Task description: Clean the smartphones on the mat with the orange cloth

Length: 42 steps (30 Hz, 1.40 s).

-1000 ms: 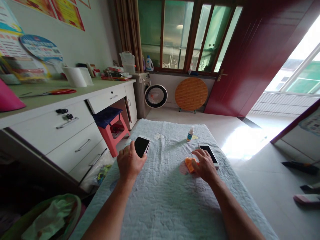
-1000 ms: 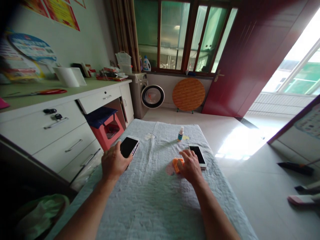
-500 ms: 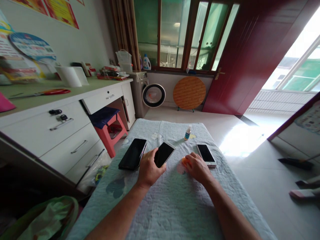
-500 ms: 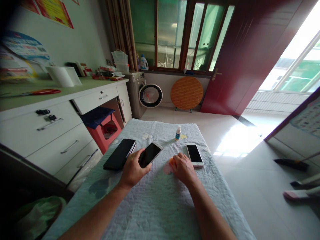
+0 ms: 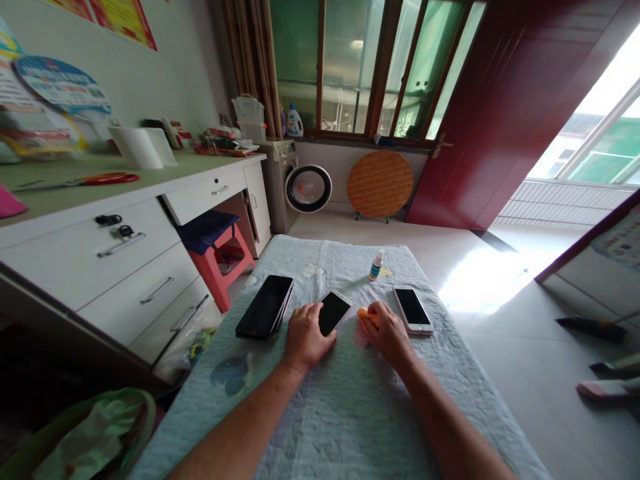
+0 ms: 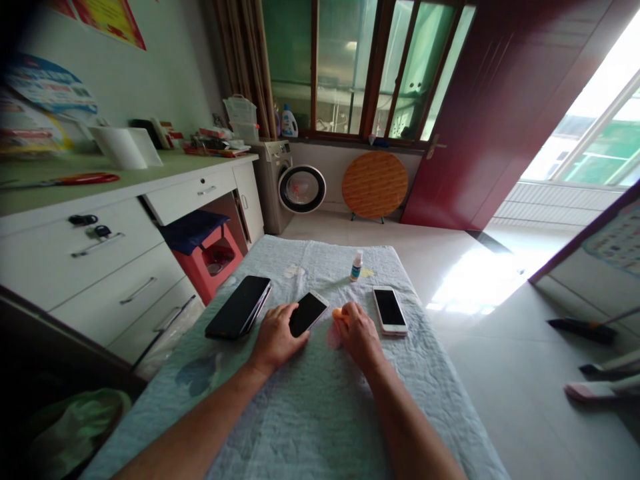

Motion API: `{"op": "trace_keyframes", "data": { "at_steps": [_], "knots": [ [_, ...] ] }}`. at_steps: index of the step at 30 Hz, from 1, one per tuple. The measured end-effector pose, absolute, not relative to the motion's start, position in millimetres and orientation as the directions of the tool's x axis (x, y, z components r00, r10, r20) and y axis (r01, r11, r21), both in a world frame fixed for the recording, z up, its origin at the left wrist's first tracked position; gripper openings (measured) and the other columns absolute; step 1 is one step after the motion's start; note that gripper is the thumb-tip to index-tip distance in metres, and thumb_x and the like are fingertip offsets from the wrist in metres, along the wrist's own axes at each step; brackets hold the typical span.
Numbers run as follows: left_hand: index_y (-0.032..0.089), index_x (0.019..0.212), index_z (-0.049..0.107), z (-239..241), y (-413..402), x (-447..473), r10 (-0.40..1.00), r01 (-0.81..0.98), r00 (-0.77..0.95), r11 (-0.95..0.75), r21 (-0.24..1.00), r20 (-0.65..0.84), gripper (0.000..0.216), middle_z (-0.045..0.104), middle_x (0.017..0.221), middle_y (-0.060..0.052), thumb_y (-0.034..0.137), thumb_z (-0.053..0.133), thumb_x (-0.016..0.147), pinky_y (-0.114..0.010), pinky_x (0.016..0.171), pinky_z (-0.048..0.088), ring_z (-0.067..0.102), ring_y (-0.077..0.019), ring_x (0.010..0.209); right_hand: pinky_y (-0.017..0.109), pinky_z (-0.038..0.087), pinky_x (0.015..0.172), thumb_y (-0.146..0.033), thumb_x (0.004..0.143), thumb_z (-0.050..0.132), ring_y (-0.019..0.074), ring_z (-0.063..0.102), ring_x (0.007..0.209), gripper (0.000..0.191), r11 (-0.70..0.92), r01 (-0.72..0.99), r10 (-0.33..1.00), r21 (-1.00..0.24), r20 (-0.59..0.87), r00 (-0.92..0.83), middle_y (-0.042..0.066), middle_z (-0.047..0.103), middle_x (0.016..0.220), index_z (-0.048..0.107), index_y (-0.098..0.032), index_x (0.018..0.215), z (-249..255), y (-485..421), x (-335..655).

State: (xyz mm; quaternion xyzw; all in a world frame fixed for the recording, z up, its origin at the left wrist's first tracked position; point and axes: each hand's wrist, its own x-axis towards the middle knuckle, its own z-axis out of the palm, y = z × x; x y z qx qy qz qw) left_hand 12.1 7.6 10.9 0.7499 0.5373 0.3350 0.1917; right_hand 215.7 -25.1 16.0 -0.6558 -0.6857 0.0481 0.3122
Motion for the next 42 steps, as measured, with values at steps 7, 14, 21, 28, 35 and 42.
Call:
{"op": "trace_keyframes", "data": {
  "at_steps": [7,14,21,28,35,42],
  "knots": [
    [0.017,0.119,0.058,11.9,4.0,0.5,0.917,0.729,0.297,-0.398,0.556,0.267,0.065,0.057,0.119,-0.016,0.049,0.075,0.064,-0.046,0.098,0.034,0.05,-0.0366,0.11,0.026,0.042,0.068,-0.025,0.084,0.047,0.0164,0.056,0.074,0.008,0.18,0.838,0.912,-0.515,0.407,0.054,0.003,0.057,0.087,0.054,-0.022,0.087,13.4,-25.2,215.9],
    [0.018,0.127,0.054,14.8,-4.3,-4.6,0.874,0.675,0.425,-0.479,0.561,0.235,0.084,0.053,0.128,-0.016,0.054,0.08,0.056,-0.046,0.098,0.037,0.048,-0.0365,0.114,0.029,0.045,0.072,-0.015,0.076,0.048,0.0184,0.057,0.08,0.024,0.224,0.808,0.89,-0.545,0.451,0.058,0.005,0.059,0.094,0.055,-0.02,0.098,9.4,-24.0,213.6],
    [0.015,0.128,0.052,12.7,-5.3,-1.7,0.829,0.605,0.516,-0.532,0.593,0.217,0.078,0.054,0.128,-0.014,0.052,0.077,0.064,-0.042,0.103,0.037,0.049,-0.0308,0.118,0.032,0.045,0.079,-0.012,0.083,0.046,0.0194,0.054,0.088,0.021,0.357,0.809,0.797,-0.467,0.603,-0.004,0.006,0.057,0.095,0.059,-0.02,0.098,9.5,-18.6,206.9],
    [0.018,0.123,0.055,8.8,-6.1,0.4,0.81,0.56,0.539,-0.551,0.619,0.233,0.07,0.054,0.129,-0.013,0.05,0.078,0.065,-0.044,0.102,0.039,0.05,-0.0308,0.118,0.035,0.042,0.081,-0.011,0.085,0.05,0.0209,0.049,0.091,0.024,0.38,0.866,0.804,-0.324,0.579,-0.136,0.006,0.058,0.095,0.066,-0.024,0.098,13.9,-21.6,194.5],
    [0.022,0.119,0.057,11.7,-5.9,-0.8,0.794,0.542,0.552,-0.573,0.614,0.254,0.06,0.057,0.122,-0.009,0.037,0.079,0.065,-0.041,0.1,0.042,0.054,-0.0284,0.112,0.038,0.041,0.09,-0.012,0.082,0.055,0.0218,0.049,0.099,0.026,0.45,0.813,0.858,-0.369,0.433,-0.278,0.006,0.059,0.106,0.069,-0.026,0.099,16.1,-27.9,187.3],
    [0.021,0.118,0.057,13.8,-7.3,-0.8,0.8,0.549,0.545,-0.567,0.614,0.252,0.059,0.058,0.122,-0.009,0.029,0.079,0.063,-0.04,0.1,0.042,0.054,-0.0276,0.113,0.039,0.041,0.096,-0.01,0.085,0.049,0.0218,0.047,0.11,0.03,0.462,0.767,0.864,-0.445,0.419,-0.278,0.005,0.058,0.121,0.068,-0.025,0.103,16.5,-30.6,188.6]
  ]
}}
